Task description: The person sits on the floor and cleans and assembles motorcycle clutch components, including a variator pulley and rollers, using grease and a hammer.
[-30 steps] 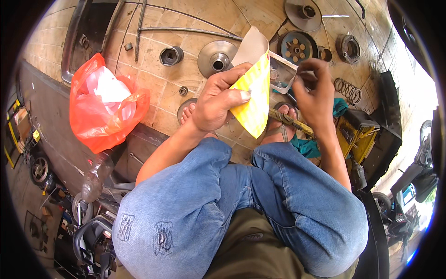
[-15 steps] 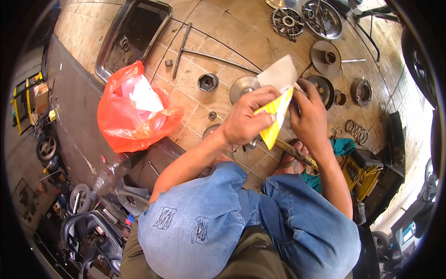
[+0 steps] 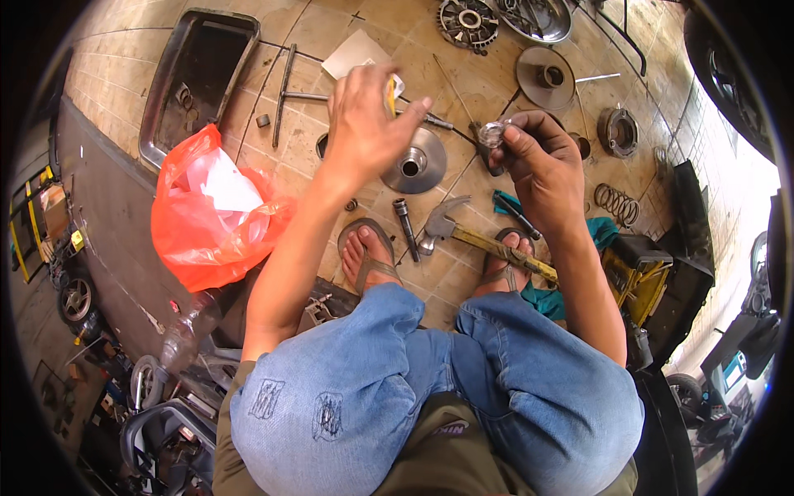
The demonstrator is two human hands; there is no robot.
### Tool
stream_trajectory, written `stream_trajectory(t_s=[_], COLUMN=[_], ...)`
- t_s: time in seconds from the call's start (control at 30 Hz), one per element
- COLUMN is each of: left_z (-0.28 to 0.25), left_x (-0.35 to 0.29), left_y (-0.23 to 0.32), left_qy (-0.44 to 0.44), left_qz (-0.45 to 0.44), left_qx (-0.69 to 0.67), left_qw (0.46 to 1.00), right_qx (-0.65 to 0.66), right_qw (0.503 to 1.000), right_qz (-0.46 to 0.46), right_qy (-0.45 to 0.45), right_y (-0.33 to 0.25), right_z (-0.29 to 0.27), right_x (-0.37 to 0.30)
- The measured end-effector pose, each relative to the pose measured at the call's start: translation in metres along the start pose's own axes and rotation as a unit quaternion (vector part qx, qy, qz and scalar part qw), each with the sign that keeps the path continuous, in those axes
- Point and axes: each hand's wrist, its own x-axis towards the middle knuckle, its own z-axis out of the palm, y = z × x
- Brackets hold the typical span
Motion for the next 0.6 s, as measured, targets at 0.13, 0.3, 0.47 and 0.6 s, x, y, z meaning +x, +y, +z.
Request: stream_trajectory(t_s=[0.13,0.3,0.47,0.6], left_z=[-0.025,-0.023,-0.008,-0.007], left_x=[-0.019,-0.04,-0.064,-0.075], left_y=[0.045,0.062,0.063,0.066], left_qy=[-0.245,-0.269,-0.205,-0.187], left_qz=[-0.134,-0.276,-0.289,-0.324], left_qx=[-0.414,-0.586,-0.706,-0.815], left_qw=[0.867,0.713,0.613,0.443], right_qx=[-0.071,-0.046,-0.078,-0.108], right_qw=[0.997,0.997,0.994,0.981], right_qz=[0.005,0.006,-0.028,-0.1], right_qy=[-0.022,-0.061,-0.076,-0.126], right_y=[-0.002,0.003,0.001,-0.004], right_z=[0.008,0.008,0.016,0.018], right_x=[-0.013,-0.023,-0.04,-0.047])
